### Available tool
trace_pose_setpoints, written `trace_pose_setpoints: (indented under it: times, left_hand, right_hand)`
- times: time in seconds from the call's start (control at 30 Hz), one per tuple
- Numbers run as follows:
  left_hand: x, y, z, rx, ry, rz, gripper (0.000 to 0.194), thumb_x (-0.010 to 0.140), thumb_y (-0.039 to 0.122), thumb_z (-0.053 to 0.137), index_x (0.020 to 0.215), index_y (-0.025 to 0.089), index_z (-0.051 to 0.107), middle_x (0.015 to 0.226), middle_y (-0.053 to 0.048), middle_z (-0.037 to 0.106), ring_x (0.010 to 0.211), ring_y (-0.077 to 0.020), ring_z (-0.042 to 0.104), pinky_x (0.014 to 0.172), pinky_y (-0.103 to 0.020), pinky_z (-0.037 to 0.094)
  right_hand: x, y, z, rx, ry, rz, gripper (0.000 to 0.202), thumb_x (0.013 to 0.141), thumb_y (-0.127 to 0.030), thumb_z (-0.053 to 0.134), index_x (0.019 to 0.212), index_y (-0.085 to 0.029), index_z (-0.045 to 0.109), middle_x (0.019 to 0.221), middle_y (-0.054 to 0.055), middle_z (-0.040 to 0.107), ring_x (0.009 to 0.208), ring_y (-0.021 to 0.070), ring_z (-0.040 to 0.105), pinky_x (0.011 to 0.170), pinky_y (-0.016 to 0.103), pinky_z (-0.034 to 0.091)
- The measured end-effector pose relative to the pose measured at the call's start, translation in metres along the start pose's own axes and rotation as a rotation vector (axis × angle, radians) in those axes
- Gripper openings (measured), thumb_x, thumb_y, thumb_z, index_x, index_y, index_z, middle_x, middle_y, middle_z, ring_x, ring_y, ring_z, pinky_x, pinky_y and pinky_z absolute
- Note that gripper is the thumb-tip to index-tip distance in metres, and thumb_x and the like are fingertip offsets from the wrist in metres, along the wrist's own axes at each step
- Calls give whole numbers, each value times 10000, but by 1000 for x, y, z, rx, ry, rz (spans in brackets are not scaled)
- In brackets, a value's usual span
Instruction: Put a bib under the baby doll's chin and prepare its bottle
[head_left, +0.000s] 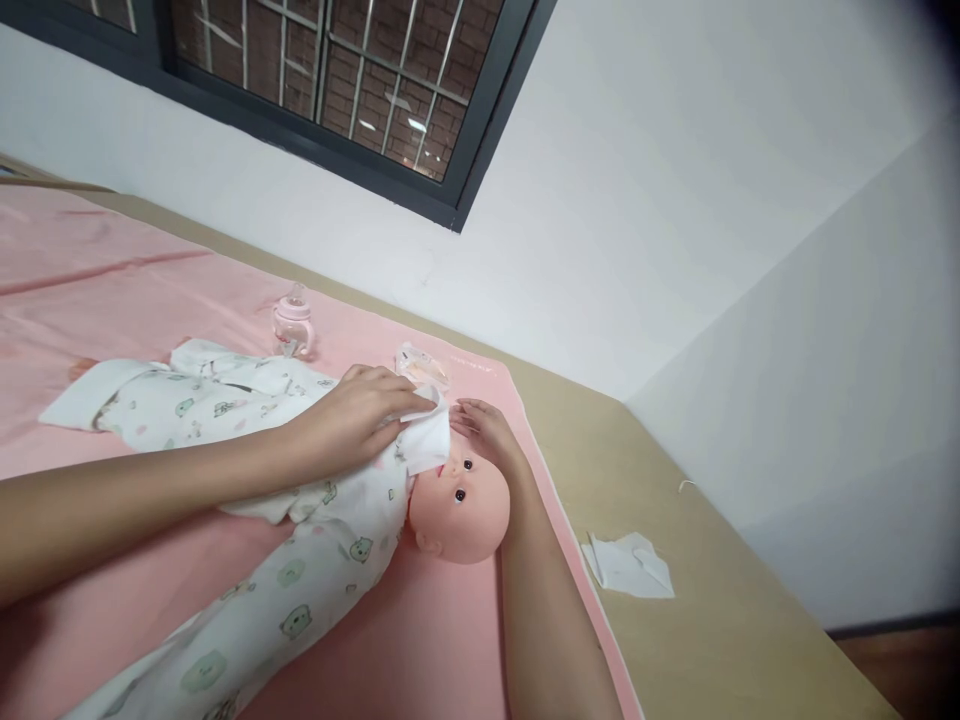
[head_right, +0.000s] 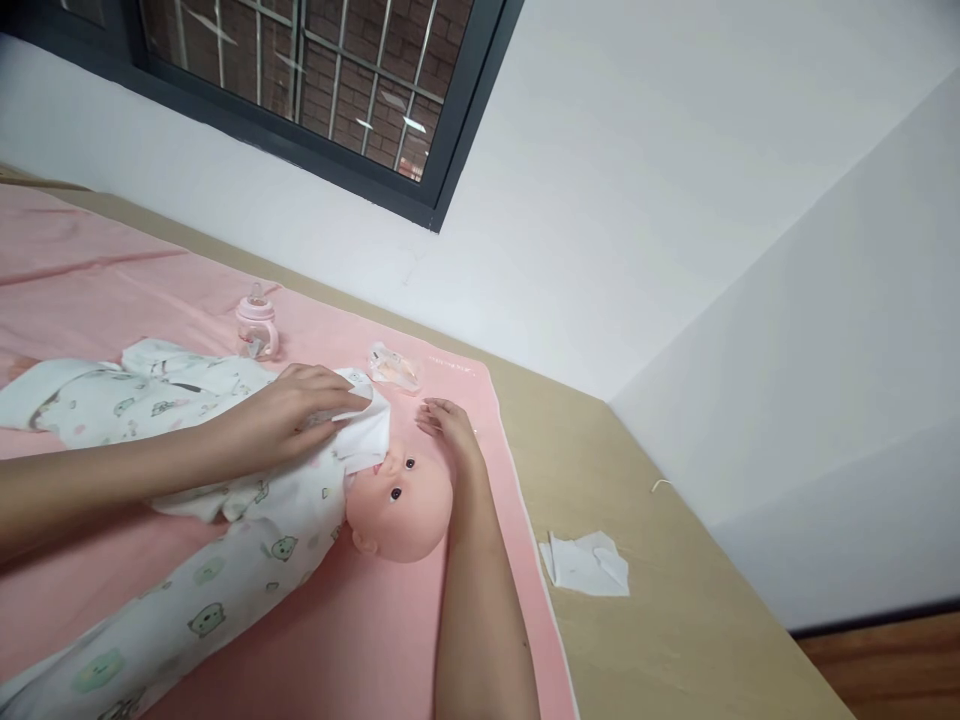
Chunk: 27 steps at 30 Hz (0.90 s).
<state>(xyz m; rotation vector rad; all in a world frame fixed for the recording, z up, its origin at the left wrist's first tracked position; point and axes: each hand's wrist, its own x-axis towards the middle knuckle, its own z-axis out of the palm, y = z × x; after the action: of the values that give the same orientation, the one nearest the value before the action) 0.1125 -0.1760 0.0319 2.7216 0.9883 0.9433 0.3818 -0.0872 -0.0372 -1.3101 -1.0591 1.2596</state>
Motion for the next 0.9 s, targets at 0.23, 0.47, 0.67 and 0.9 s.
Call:
trace_pose_setpoints:
  times: [0.23,0.47,0.67,0.9]
  left_hand:
    - [3,-14,-8,205,138,-9,432,861,210,557,1291,177,540,1209,-75,632,1105,-280,510,912,-428,351]
    - [2,-15,-11,322,182,18,622,736,316,760,1291,169,520,1218,-85,632,1100,-297,512,908,-428,331]
    - [3,-14,-19,317,183,35,636,697,427,792,1240,190,563,1175,-63,650,1082,-294,520,895,-433,335]
    - [6,-24,-32,306,260,-55,495,851,439,639,1257,164,574,1225,-88,637,1120,-295,518,939,-442,329]
  right_hand:
    - [-61,-89,36,-180,-131,-407,234,770,-381,658,903,-190,634,1053,40,649,885,135,639,882,319,503]
    - [-127,-108,102,-830,-11,-699,199,799,-342,606,799,-203,464,945,20,602,856,151,573,772,311,478]
    - [-126,-109,97,-999,98,-809,159,789,-51,396,761,-200,445,926,30,590,809,141,569,725,283,459]
    - [-113,-112,73,-1135,57,-804,398,818,-12,332,892,-197,676,1137,67,632,1008,192,602,832,332,475]
